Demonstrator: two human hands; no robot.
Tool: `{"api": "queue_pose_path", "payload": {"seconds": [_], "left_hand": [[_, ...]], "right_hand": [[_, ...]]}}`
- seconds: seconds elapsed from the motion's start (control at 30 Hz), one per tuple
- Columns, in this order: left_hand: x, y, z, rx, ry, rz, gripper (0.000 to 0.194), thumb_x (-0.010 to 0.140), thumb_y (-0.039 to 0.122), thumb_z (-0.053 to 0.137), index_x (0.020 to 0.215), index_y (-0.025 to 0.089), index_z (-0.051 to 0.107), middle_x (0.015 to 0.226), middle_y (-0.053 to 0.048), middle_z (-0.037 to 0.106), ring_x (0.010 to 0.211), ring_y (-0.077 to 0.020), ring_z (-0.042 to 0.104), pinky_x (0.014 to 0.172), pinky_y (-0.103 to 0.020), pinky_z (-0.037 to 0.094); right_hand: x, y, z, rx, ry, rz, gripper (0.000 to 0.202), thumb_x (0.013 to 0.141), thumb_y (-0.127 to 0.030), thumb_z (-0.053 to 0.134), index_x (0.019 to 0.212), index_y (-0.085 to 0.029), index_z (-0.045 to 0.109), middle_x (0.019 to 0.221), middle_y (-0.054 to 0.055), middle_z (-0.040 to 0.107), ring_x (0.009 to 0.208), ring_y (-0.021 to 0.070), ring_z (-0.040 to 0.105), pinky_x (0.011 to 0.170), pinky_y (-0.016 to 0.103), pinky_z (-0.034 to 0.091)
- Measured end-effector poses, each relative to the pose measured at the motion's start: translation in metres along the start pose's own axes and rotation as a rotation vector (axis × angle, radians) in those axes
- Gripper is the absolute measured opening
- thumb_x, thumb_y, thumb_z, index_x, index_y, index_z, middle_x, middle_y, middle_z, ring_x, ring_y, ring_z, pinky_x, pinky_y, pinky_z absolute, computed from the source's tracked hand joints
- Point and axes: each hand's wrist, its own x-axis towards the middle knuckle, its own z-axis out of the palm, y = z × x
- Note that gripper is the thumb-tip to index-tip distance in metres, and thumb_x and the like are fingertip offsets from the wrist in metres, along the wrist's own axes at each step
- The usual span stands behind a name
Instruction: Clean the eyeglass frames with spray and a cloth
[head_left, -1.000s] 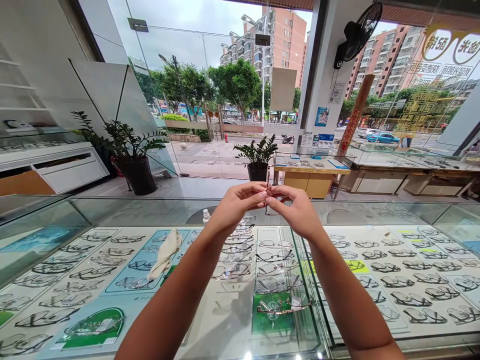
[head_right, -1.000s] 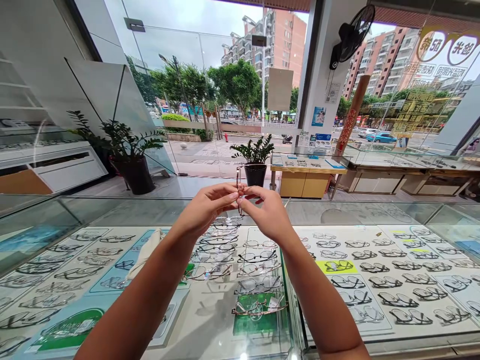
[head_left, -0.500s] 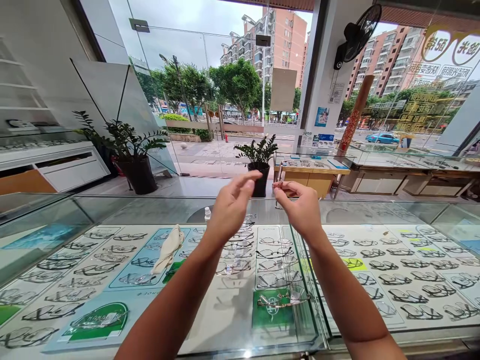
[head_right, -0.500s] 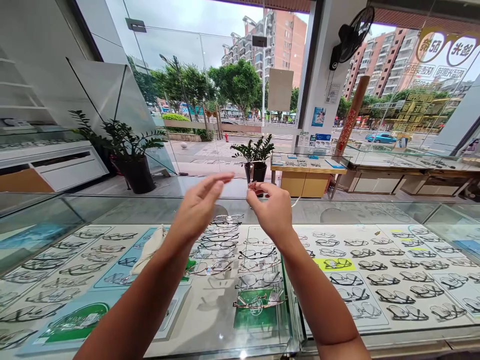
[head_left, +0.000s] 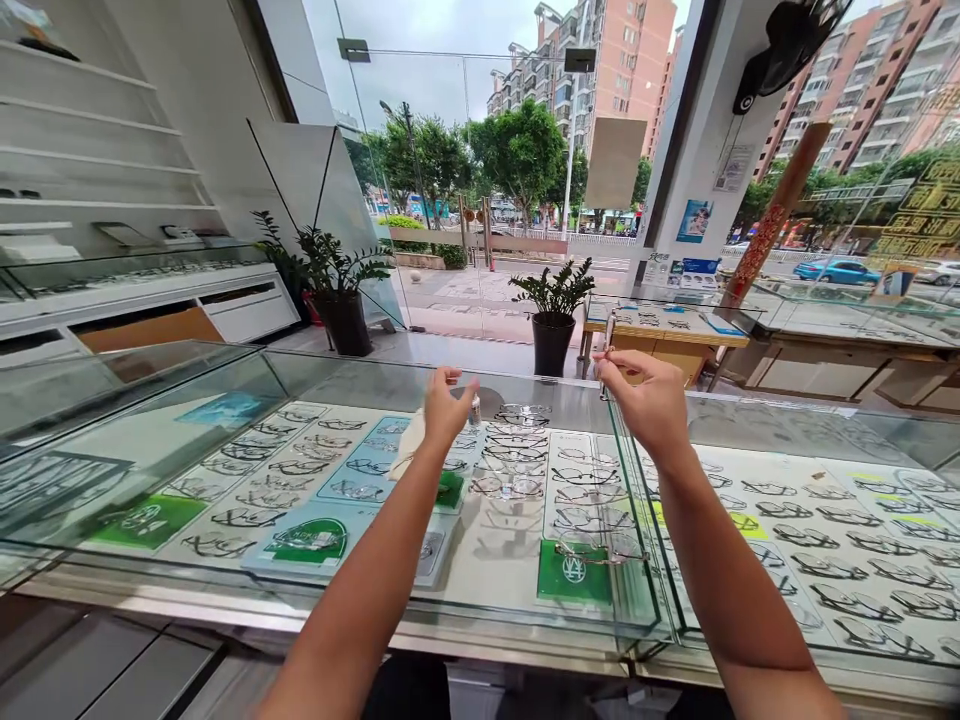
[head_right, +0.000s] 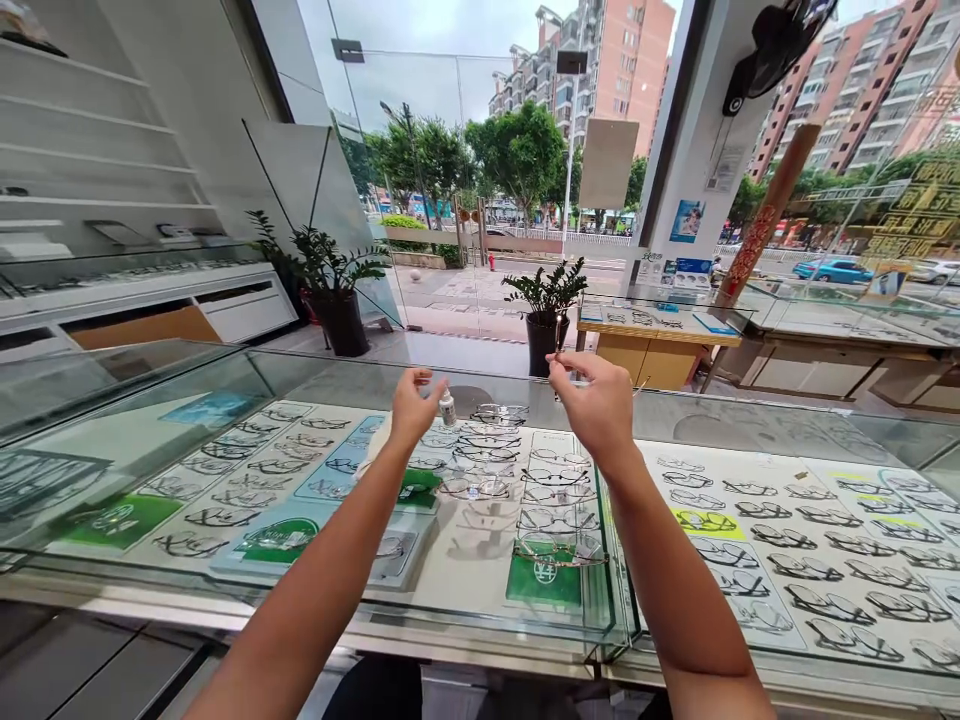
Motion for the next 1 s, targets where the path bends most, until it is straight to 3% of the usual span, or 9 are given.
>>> {"api": "queue_pose_path", "payload": {"seconds": [0.1,0.3,0.47,0.53,0.6,0.67,0.77,0.87,1.0], "left_hand": [[0.001,-0.022,0.012,0.076,-0.194,-0.101,0.052,0.085,0.046,0.075,0.125,0.019,0.055,0.131,-0.014,0.068,0.120,-0.0285,0.063,0.096,-0.034,0.046],[-0.001,-0.027,0.016,0.044,-0.280,-0.168,0.026,0.081,0.035,0.074,0.096,0.021,0.060,0.101,-0.013,0.074,0.105,-0.0345,0.067,0.089,-0.039,0.047],[-0.014,0.024,0.017,-0.221,-0.234,-0.069,0.040,0.099,0.049,0.048,0.130,0.025,0.051,0.121,-0.009,0.068,0.108,-0.0217,0.066,0.084,-0.031,0.052],[-0.027,0.056,0.021,-0.663,-0.305,-0.031,0.052,0.095,0.054,0.054,0.139,0.028,0.045,0.119,-0.008,0.066,0.101,-0.0187,0.065,0.076,-0.028,0.054],[-0.042,0.086,0.025,-0.955,-0.449,-0.072,0.054,0.087,0.058,0.063,0.131,0.028,0.051,0.100,-0.003,0.065,0.085,-0.0167,0.062,0.065,-0.025,0.052],[-0.056,0.106,0.028,-1.118,-0.597,-0.164,0.052,0.084,0.069,0.061,0.106,0.023,0.060,0.079,-0.001,0.057,0.070,-0.0156,0.055,0.052,-0.023,0.043],[-0.070,0.119,0.031,-1.222,-0.773,-0.303,0.070,0.079,0.090,0.051,0.071,0.021,0.050,0.061,0.002,0.039,0.052,-0.0121,0.041,0.042,-0.021,0.028],[-0.077,0.120,0.034,-1.247,-0.905,-0.373,0.078,0.077,0.098,0.041,0.059,0.022,0.040,0.053,0.004,0.030,0.045,-0.0108,0.032,0.040,-0.024,0.024],[-0.082,0.112,0.041,-1.170,-0.878,-0.329,0.081,0.079,0.099,0.026,0.050,0.024,0.037,0.045,0.004,0.025,0.041,-0.0104,0.025,0.044,-0.029,0.027]], "right_hand": [[-0.005,0.006,0.004,0.001,-0.028,-0.018,0.019,0.092,-0.031,0.065,0.090,-0.023,0.083,0.101,0.007,0.085,0.099,0.0270,0.077,0.091,0.041,0.057],[-0.038,0.032,0.007,0.009,-0.010,-0.032,0.021,0.097,-0.036,0.062,0.094,-0.022,0.077,0.107,0.011,0.082,0.105,0.0280,0.073,0.095,0.044,0.055],[-0.061,0.062,0.012,0.070,0.046,0.112,0.028,0.098,-0.041,0.058,0.100,-0.019,0.076,0.110,0.011,0.079,0.104,0.0267,0.070,0.092,0.042,0.054],[-0.063,0.072,0.015,0.133,0.057,0.168,0.030,0.097,-0.042,0.058,0.100,-0.018,0.075,0.109,0.011,0.078,0.100,0.0247,0.070,0.092,0.040,0.054],[-0.063,0.079,0.016,0.184,0.064,0.201,0.030,0.097,-0.043,0.058,0.100,-0.018,0.074,0.108,0.010,0.077,0.099,0.0236,0.069,0.094,0.040,0.053],[-0.063,0.083,0.016,0.213,0.056,0.206,0.030,0.098,-0.044,0.058,0.101,-0.018,0.074,0.108,0.010,0.076,0.101,0.0234,0.068,0.096,0.039,0.052],[-0.067,0.082,0.016,0.238,-0.004,0.188,0.031,0.099,-0.044,0.057,0.102,-0.019,0.073,0.108,0.009,0.075,0.104,0.0232,0.067,0.097,0.038,0.051],[-0.073,0.079,0.019,0.275,-0.104,0.192,0.031,0.100,-0.046,0.056,0.100,-0.020,0.072,0.108,0.008,0.074,0.103,0.0231,0.067,0.096,0.037,0.051],[-0.080,0.073,0.026,0.315,-0.195,0.231,0.031,0.100,-0.048,0.056,0.095,-0.021,0.070,0.105,0.008,0.075,0.102,0.0234,0.067,0.095,0.037,0.052]]}}
